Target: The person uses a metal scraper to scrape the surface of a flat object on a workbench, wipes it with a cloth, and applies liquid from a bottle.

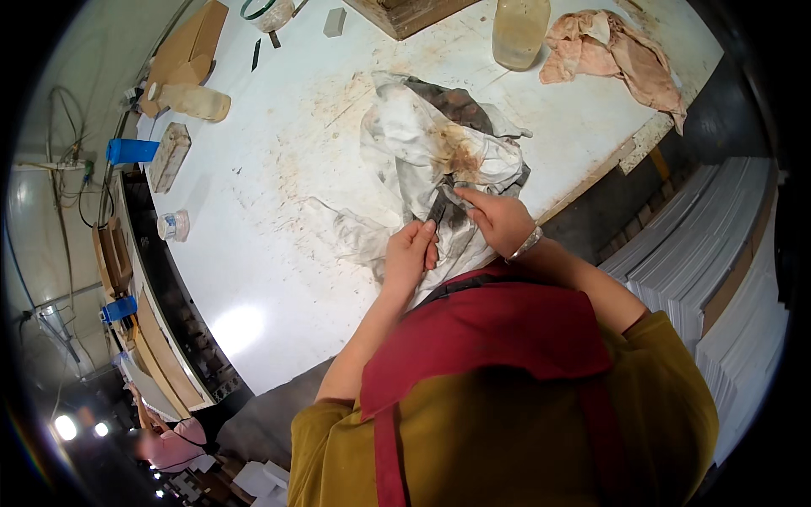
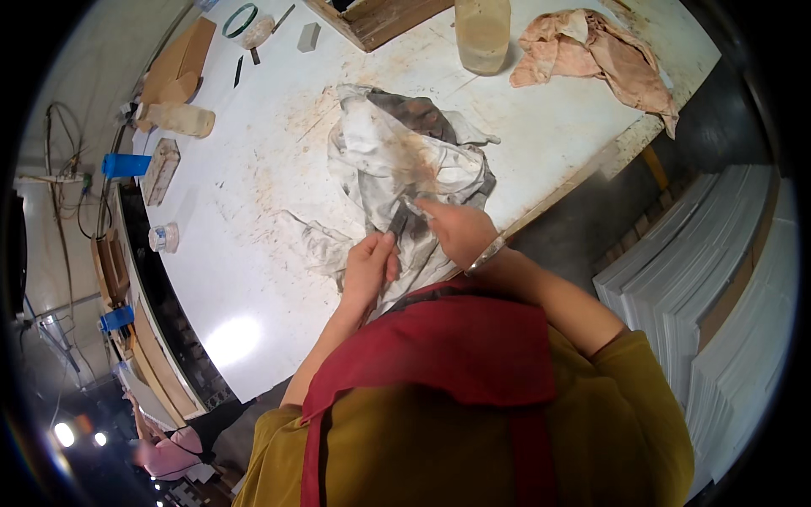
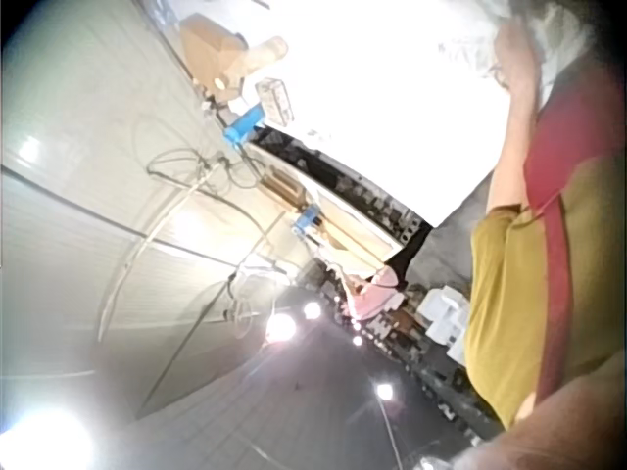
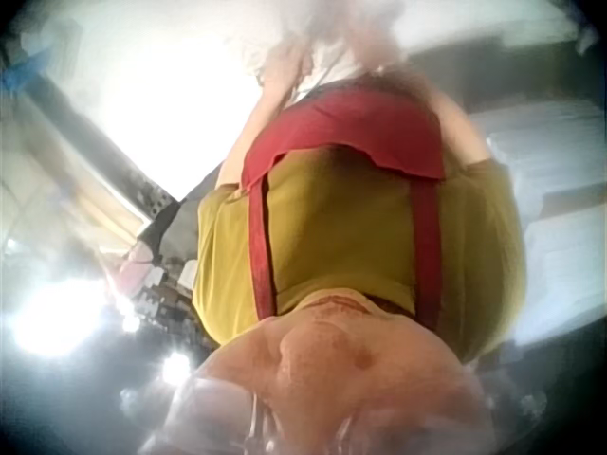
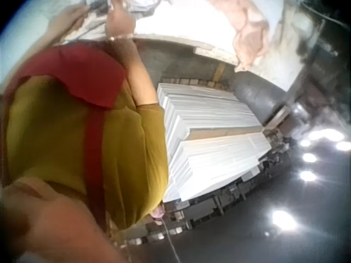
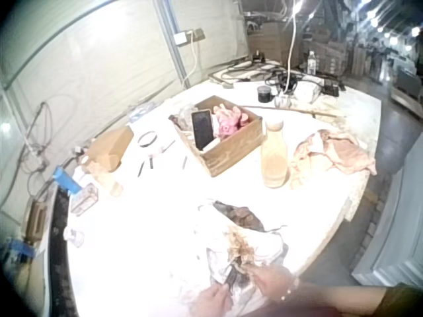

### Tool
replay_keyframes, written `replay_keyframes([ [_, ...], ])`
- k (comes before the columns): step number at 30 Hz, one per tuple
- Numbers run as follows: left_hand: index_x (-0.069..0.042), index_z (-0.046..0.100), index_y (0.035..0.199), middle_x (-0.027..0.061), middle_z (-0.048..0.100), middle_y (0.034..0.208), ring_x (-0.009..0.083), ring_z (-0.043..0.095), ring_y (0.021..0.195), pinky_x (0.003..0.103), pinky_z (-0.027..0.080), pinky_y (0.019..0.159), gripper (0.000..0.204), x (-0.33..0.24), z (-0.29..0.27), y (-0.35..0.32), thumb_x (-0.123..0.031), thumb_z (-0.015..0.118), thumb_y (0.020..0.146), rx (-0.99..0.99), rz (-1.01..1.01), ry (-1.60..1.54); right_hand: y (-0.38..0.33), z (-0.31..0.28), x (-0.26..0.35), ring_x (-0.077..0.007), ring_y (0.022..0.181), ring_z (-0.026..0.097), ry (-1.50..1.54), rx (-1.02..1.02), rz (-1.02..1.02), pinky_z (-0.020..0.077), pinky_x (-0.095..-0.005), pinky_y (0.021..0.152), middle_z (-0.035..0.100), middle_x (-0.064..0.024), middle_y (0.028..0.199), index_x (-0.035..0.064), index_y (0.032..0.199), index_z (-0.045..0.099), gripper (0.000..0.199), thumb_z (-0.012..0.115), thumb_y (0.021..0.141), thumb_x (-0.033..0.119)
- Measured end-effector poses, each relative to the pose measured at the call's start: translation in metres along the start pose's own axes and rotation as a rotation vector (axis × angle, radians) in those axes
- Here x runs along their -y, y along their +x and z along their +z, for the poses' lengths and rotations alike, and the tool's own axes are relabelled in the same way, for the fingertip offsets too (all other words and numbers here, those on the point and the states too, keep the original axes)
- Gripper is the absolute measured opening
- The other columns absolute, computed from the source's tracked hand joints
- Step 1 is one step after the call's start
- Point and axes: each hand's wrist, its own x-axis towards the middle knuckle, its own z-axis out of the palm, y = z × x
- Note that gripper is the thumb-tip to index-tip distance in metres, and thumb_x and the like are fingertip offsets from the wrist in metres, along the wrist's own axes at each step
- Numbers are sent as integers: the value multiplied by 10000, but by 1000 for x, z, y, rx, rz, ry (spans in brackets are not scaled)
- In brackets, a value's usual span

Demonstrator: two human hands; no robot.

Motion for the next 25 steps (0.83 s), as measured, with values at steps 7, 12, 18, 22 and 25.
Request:
replay_keyframes([
  [7, -38, 524, 787, 17, 477, 517, 93, 400, 422, 213, 302, 410, 311, 5, -9, 8, -301, 456, 938, 48, -58, -251, -4, -2, -1, -345, 783, 606, 178, 56, 116, 463, -390, 679, 634, -169, 858, 57, 1174, 531, 343, 513, 834, 94],
  [12, -37, 521, 803, 27, 493, 544, 97, 414, 446, 221, 316, 426, 303, -2, -13, 5, -291, 435, 943, 89, -66, -273, -2, -18, -11, -314, 767, 617, 517, 250, 278, 459, -368, 682, 641, -155, 837, 41, 1170, 534, 333, 504, 841, 88],
  [18, -50, 516, 781, 18, 487, 546, 90, 423, 447, 222, 313, 422, 261, 3, -16, 4, -249, 446, 934, 43, -40, -244, 26, -53, 0, -258, 678, 607, -171, -75, -98, 458, -350, 602, 612, -118, 747, 154, 1224, 523, 431, 530, 802, 70],
  [22, -81, 519, 761, -23, 447, 561, 76, 445, 478, 207, 320, 413, 190, 2, -9, 19, -196, 483, 908, 17, -56, -215, 21, -88, -3, -313, 765, 626, -583, 355, 142, 494, -390, 663, 634, -140, 811, 200, 1261, 472, 512, 507, 764, 80],
  [25, -69, 522, 755, -14, 441, 533, 69, 415, 417, 194, 287, 357, 195, -20, 29, 43, -167, 460, 912, 54, -7, -167, 10, -155, 9, -310, 900, 618, -705, 408, 248, 483, -395, 795, 625, -185, 965, 224, 1298, 433, 521, 517, 792, 135],
])
